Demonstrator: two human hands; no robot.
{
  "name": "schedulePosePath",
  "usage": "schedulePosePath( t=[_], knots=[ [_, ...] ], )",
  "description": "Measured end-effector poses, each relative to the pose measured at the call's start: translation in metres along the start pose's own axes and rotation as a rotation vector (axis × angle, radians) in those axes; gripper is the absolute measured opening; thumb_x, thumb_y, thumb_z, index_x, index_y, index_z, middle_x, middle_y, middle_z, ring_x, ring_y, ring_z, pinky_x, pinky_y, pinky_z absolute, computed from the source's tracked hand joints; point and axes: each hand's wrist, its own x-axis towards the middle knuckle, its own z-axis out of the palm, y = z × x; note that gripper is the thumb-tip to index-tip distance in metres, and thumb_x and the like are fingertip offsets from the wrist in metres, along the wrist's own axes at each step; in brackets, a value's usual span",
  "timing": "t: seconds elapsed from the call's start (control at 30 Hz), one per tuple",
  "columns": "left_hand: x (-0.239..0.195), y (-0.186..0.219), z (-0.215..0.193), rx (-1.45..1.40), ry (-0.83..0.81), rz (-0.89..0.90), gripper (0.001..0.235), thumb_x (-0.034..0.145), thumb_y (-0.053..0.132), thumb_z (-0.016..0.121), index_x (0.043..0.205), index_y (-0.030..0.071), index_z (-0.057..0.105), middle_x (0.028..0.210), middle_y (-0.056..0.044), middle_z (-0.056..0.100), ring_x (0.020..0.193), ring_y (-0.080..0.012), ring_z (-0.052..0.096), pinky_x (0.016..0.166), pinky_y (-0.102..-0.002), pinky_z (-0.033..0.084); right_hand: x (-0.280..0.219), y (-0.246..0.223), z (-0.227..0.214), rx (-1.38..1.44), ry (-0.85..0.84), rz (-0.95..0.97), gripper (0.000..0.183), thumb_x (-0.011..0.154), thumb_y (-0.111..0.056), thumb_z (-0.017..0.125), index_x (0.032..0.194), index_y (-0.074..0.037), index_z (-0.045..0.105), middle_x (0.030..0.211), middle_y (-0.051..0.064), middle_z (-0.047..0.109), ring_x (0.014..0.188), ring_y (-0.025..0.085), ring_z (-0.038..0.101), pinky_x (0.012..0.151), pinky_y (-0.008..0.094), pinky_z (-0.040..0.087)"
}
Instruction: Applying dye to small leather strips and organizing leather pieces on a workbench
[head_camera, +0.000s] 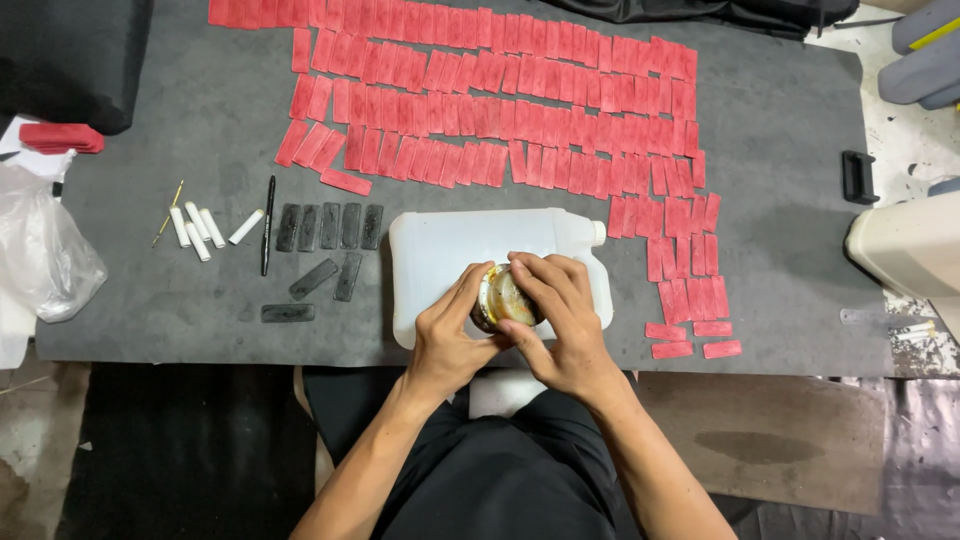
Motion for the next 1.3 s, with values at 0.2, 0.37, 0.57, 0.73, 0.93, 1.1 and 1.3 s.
schedulePosePath(
  t=[0.2, 0.37, 0.57, 0.73, 0.93, 1.1, 1.3],
  knots=[
    [-0.017, -0.009, 0.006, 0.013, 0.047, -0.034, 0.069, 0.069, 0.022, 0.095, 0.127, -0.004, 0.068, 0.119, -0.021, 0.074, 0.108, -0.0352, 0.073, 0.091, -0.043, 0.061, -0.003, 0.001, 0.005, 0.05, -0.013, 0.024, 0.05, 0.097, -0.026, 0.069, 0.134, 0.006, 0.063, 0.134, 0.023, 0.066, 0.111, 0.042, 0.059, 0.097, 0.049, 0.05],
    [-0.016, -0.003, 0.011, -0.068, 0.061, -0.116, 0.085, 0.063, 0.029, 0.099, 0.132, -0.005, 0.063, 0.122, -0.025, 0.071, 0.111, -0.0419, 0.07, 0.092, -0.049, 0.06, -0.006, 0.0, -0.008, 0.334, -0.105, 0.25, 0.081, 0.104, -0.062, 0.042, 0.158, -0.002, 0.036, 0.16, 0.014, 0.048, 0.148, 0.035, 0.034, 0.121, 0.05, 0.027],
    [-0.012, 0.012, 0.0, -0.113, -0.053, -0.113, 0.103, 0.067, 0.026, 0.096, 0.149, -0.007, 0.043, 0.139, -0.028, 0.061, 0.126, -0.045, 0.061, 0.104, -0.052, 0.052, -0.039, 0.012, 0.005, 0.898, 0.1, 0.959, 0.088, 0.087, -0.031, 0.075, 0.158, 0.002, 0.034, 0.142, 0.027, 0.057, 0.126, 0.034, 0.057, 0.101, 0.049, 0.052],
    [-0.014, 0.001, -0.015, -0.664, -0.285, -0.574, 0.099, 0.097, 0.04, 0.059, 0.164, 0.007, -0.006, 0.168, -0.028, 0.014, 0.145, -0.0465, 0.037, 0.116, -0.055, 0.037, -0.06, 0.009, 0.015, 0.771, 0.114, 0.954, 0.115, 0.065, -0.017, 0.095, 0.159, 0.001, 0.033, 0.137, 0.025, 0.058, 0.117, 0.033, 0.063, 0.097, 0.042, 0.058],
    [-0.009, 0.015, -0.02, -0.176, -0.277, -0.744, 0.083, 0.098, 0.047, 0.055, 0.159, 0.001, 0.023, 0.116, -0.023, 0.072, 0.115, -0.0379, 0.068, 0.105, -0.051, 0.046, -0.062, -0.027, 0.034, 0.572, 0.032, 0.917, 0.112, 0.067, -0.016, 0.094, 0.159, 0.001, 0.032, 0.136, 0.024, 0.061, 0.119, 0.036, 0.066, 0.097, 0.045, 0.059],
    [-0.015, 0.008, -0.014, -0.164, -0.237, -0.725, 0.064, 0.101, 0.036, 0.052, 0.155, 0.005, 0.039, 0.091, -0.014, 0.072, 0.076, -0.0215, 0.062, 0.074, -0.037, 0.051, -0.063, -0.033, 0.032, 0.537, 0.057, 0.9, 0.105, 0.072, -0.016, 0.092, 0.159, -0.001, 0.035, 0.136, 0.021, 0.062, 0.119, 0.034, 0.065, 0.097, 0.045, 0.059],
    [-0.009, 0.015, -0.008, -0.188, -0.222, -0.713, 0.049, 0.102, 0.026, 0.051, 0.147, 0.007, 0.054, 0.088, -0.012, 0.074, 0.074, -0.0163, 0.06, 0.07, -0.032, 0.051, -0.054, -0.032, 0.02, 0.627, 0.045, 0.845, 0.107, 0.076, -0.022, 0.088, 0.16, 0.002, 0.027, 0.143, 0.027, 0.053, 0.13, 0.038, 0.056, 0.106, 0.05, 0.053]
  ],
)
